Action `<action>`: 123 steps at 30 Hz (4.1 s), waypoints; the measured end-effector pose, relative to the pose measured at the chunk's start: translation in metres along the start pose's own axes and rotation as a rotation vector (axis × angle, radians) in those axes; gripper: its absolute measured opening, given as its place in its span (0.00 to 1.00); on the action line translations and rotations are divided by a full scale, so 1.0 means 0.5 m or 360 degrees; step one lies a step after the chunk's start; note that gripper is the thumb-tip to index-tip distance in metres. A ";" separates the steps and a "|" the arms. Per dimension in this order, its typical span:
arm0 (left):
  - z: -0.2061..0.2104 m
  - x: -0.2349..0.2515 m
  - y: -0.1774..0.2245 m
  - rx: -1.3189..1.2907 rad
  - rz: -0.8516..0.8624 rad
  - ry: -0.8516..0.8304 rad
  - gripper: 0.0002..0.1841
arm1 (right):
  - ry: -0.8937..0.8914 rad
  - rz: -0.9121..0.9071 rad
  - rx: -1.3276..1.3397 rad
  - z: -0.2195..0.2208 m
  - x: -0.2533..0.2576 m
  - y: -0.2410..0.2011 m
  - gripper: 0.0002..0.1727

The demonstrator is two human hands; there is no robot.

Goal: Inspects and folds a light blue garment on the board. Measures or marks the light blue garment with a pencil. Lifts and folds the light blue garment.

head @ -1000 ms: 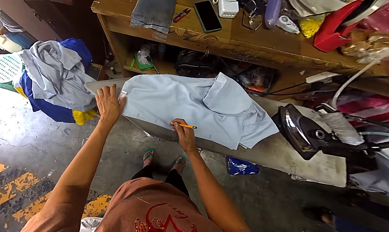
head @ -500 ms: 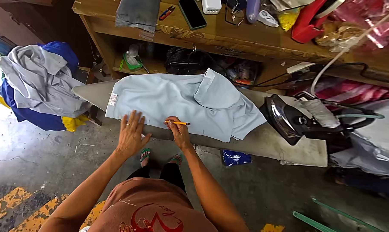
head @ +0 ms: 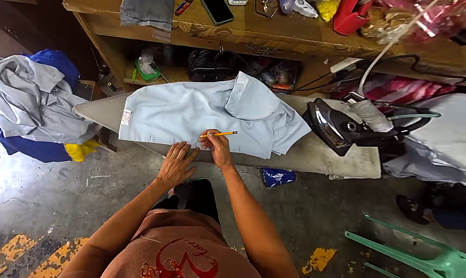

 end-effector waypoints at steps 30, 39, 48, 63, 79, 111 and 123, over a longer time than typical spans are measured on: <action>0.001 -0.002 -0.006 -0.0017 0.0044 0.0084 0.28 | -0.0238 -0.0292 -0.0818 0.020 -0.013 -0.025 0.08; 0.001 -0.001 -0.006 -0.0031 0.0042 0.0099 0.27 | -0.0300 -0.0267 -0.0929 0.022 -0.010 -0.022 0.09; -0.007 -0.010 -0.007 -0.0105 -0.0010 0.0075 0.26 | -0.0450 -0.0432 -0.1209 0.056 -0.008 -0.038 0.10; -0.016 -0.006 0.009 -0.0090 0.0169 0.0181 0.31 | -0.0552 -0.0348 -0.1300 0.070 -0.006 -0.059 0.14; -0.007 0.007 -0.007 -0.0130 -0.0001 0.0068 0.30 | -0.0295 -0.0170 -0.0670 0.029 0.016 -0.016 0.18; -0.275 -0.044 -0.376 0.0268 0.0221 0.0103 0.18 | -0.0373 -0.0281 -0.0820 0.037 -0.003 -0.018 0.18; -0.277 -0.041 -0.383 0.0078 -0.0060 0.0126 0.14 | -0.0360 -0.0287 -0.0804 0.038 -0.002 -0.019 0.17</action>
Point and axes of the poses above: each hand's wrist, its own x-axis towards the middle knuckle, its own z-axis out of the palm, y = z × x, the point moved 7 cm from there along x, towards the middle knuckle, and after that the axes turned 11 degrees about -z, right-handed, at the moved point
